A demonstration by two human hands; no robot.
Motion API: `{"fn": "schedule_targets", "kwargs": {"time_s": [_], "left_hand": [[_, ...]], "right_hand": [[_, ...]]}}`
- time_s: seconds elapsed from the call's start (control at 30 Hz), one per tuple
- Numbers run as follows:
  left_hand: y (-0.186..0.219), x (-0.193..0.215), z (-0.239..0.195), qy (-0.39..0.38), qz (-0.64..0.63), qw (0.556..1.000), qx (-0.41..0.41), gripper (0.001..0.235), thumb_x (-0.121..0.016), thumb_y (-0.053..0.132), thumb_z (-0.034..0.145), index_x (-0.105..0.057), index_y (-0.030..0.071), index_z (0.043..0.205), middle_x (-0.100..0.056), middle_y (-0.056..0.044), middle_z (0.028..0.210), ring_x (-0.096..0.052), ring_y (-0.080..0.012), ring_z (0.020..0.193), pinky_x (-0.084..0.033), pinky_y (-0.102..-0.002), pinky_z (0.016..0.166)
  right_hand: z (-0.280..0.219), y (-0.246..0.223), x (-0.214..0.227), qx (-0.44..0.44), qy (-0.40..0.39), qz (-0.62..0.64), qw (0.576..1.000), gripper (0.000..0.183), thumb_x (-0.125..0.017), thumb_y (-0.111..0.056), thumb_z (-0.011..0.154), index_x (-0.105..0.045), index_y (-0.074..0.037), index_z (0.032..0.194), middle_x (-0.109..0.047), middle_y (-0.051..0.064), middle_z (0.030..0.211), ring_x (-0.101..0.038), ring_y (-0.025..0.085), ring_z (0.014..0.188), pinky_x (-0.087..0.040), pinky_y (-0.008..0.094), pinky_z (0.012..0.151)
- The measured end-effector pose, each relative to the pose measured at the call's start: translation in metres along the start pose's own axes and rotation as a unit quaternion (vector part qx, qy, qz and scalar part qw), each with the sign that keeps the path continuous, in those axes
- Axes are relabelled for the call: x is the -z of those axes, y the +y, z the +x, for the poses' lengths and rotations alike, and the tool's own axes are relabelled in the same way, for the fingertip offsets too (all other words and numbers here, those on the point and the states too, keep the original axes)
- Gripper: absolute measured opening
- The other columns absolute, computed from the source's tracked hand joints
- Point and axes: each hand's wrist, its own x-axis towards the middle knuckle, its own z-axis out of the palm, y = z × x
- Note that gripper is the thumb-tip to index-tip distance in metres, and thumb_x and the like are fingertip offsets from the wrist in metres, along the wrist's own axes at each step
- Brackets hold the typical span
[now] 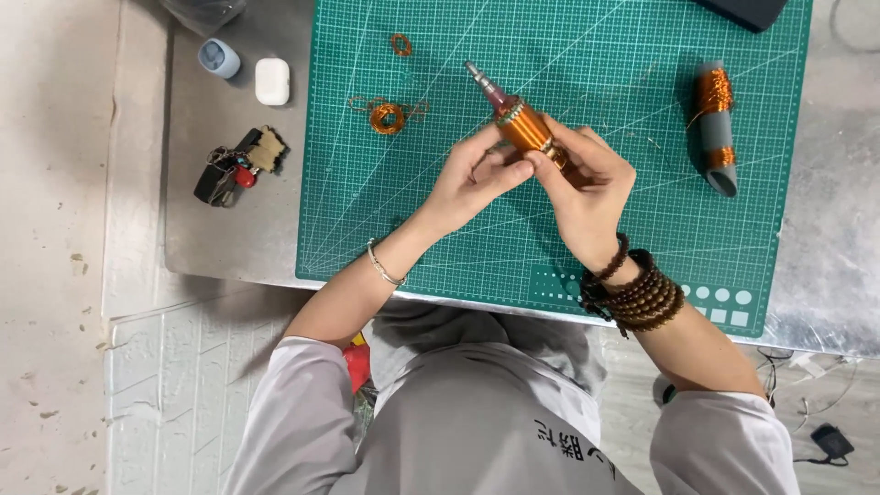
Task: Manually winding thin copper wire around the segments of a metal rotor core on a workbench.
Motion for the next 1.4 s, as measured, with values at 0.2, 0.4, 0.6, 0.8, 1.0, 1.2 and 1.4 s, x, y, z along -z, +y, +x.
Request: {"fn": "schedule_targets", "kwargs": {"time_s": [0.2,0.4,0.6,0.8,1.0,1.2,1.4], "left_hand": [[0.01,0.0,0.002,0.007,0.014,1.0,-0.016,0.018,-0.061,0.012,0.092,-0.059,0.0,0.106,-0.064,-0.008,0.085,-0.066,-0.0148,0.083,-0.056,-0.03,0.08],[0.017,0.004,0.007,-0.009,0.019,0.999,-0.026,0.016,-0.057,0.016,0.094,-0.06,0.0,0.096,-0.064,-0.007,0.074,-0.064,-0.0129,0.077,-0.052,-0.027,0.08],[0.014,0.004,0.005,-0.002,0.011,1.0,-0.024,0.015,-0.059,0.011,0.092,-0.06,-0.002,0.1,-0.061,-0.008,0.079,-0.064,-0.0156,0.078,-0.055,-0.032,0.077],[0.004,0.007,0.002,0.006,0.021,0.999,-0.035,0.008,-0.057,0.004,0.09,-0.059,-0.003,0.095,-0.064,-0.01,0.072,-0.067,-0.0176,0.072,-0.056,-0.029,0.072],[-0.002,0.009,0.002,0.012,0.0,1.0,-0.025,0.013,-0.06,0.001,0.087,-0.059,-0.003,0.1,-0.066,-0.011,0.078,-0.068,-0.0167,0.074,-0.057,-0.029,0.07],[-0.016,0.013,-0.003,0.051,0.021,0.998,-0.03,0.025,-0.062,0.0,0.087,-0.057,-0.006,0.11,-0.065,-0.009,0.089,-0.066,-0.0101,0.075,-0.057,-0.024,0.067],[-0.022,0.017,-0.004,0.031,0.008,0.999,-0.009,0.028,-0.063,0.0,0.087,-0.054,-0.006,0.113,-0.066,-0.015,0.094,-0.068,-0.0172,0.083,-0.06,-0.031,0.073]], "right_hand": [[0.001,0.0,-0.001,0.124,-0.019,-0.169,0.978,0.029,-0.076,0.004,0.083,-0.066,0.01,0.11,-0.055,0.016,0.075,-0.052,0.02,0.059,-0.043,0.029,0.05],[0.002,0.001,-0.003,0.165,-0.019,-0.204,0.965,0.028,-0.077,0.003,0.083,-0.068,0.01,0.109,-0.057,0.015,0.077,-0.056,0.023,0.058,-0.048,0.031,0.05],[0.003,-0.002,-0.002,0.18,-0.02,-0.195,0.964,0.028,-0.076,0.005,0.082,-0.067,0.011,0.109,-0.057,0.016,0.077,-0.058,0.025,0.058,-0.048,0.033,0.05],[0.001,-0.001,-0.004,0.199,-0.019,-0.213,0.956,0.027,-0.077,0.005,0.081,-0.068,0.012,0.106,-0.059,0.016,0.076,-0.06,0.028,0.058,-0.049,0.033,0.048],[-0.001,0.005,-0.003,0.201,-0.024,-0.223,0.954,0.027,-0.076,0.005,0.082,-0.068,0.011,0.107,-0.059,0.016,0.079,-0.061,0.027,0.061,-0.051,0.033,0.051],[0.011,-0.012,-0.003,0.181,-0.066,-0.236,0.952,0.029,-0.073,0.001,0.084,-0.067,0.004,0.112,-0.061,0.016,0.099,-0.056,0.027,0.083,-0.05,0.037,0.07],[0.019,-0.021,0.007,0.035,-0.104,-0.004,0.994,0.02,-0.05,0.0,0.096,-0.06,0.01,0.109,-0.059,0.023,0.107,-0.058,0.036,0.105,-0.049,0.044,0.086]]}}
